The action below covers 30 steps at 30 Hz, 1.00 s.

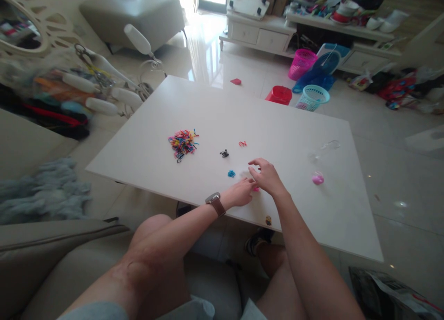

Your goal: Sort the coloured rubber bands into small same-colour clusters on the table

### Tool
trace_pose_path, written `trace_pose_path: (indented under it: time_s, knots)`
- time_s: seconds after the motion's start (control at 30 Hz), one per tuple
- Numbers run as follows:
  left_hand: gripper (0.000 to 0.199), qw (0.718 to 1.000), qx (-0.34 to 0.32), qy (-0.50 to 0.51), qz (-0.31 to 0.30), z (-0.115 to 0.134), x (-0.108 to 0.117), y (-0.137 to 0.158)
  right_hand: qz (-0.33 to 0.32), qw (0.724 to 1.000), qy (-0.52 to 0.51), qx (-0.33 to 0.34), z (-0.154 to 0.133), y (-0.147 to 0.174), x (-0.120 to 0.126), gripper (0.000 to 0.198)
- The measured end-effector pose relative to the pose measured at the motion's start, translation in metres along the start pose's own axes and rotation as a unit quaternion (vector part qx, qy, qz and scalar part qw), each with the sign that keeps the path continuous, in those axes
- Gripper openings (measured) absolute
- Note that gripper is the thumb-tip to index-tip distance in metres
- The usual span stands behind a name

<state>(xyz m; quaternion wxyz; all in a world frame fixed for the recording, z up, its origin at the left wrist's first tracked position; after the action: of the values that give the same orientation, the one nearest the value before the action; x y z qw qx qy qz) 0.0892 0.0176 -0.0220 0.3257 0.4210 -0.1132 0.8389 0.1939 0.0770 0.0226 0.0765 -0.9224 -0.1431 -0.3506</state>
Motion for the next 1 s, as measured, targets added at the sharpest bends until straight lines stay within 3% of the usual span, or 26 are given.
trace_pose_path:
  time_s: [0.13,0.23,0.33,0.47,0.57,0.67,0.83,1.0]
  knots:
    - [0.057,1.000,0.020,-0.008,0.017,-0.003,0.006,0.012,-0.036,0.999,0.000,0.010,-0.018,-0.005,-0.018,0.020]
    - [0.049,0.998,0.057,-0.032,-0.009,-0.001,0.006,0.029,-0.074,0.997,0.006,0.018,-0.036,-0.007,-0.041,0.022]
    - [0.045,0.996,0.060,-0.055,-0.039,0.006,-0.001,0.049,-0.133,0.990,0.012,0.039,-0.056,-0.007,-0.074,0.027]
    - [0.056,0.996,0.030,-0.085,-0.021,0.012,-0.012,0.073,-0.249,0.967,0.036,0.049,-0.078,-0.002,-0.127,0.038]
    - [0.064,0.993,0.040,-0.112,-0.024,0.005,-0.015,0.084,-0.294,0.952,0.046,0.069,-0.092,-0.003,-0.158,0.047]
    - [0.069,0.990,0.066,-0.121,-0.034,-0.010,-0.012,0.090,-0.299,0.950,0.042,0.084,-0.102,-0.012,-0.180,0.052]
    - [0.063,0.993,0.039,-0.102,-0.038,-0.026,-0.003,0.108,-0.277,0.957,0.025,0.080,-0.106,-0.039,-0.210,0.060]
    - [0.066,0.992,0.107,-0.069,-0.012,-0.043,-0.004,0.124,-0.247,0.967,0.034,0.054,-0.105,-0.055,-0.234,0.058]
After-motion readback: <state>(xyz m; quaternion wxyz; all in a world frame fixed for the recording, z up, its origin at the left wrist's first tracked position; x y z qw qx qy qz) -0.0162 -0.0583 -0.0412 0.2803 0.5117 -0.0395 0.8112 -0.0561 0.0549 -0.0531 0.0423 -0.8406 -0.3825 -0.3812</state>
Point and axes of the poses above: each hand's wrist, its own y-axis away from the middle knuckle, its own x-axis out of the back of the hand, z = x × y, the point moved 4 cm from there along -y, towards the middle knuckle, and after that the axes turned 5 degrees about -y, right-handed, at the moved point
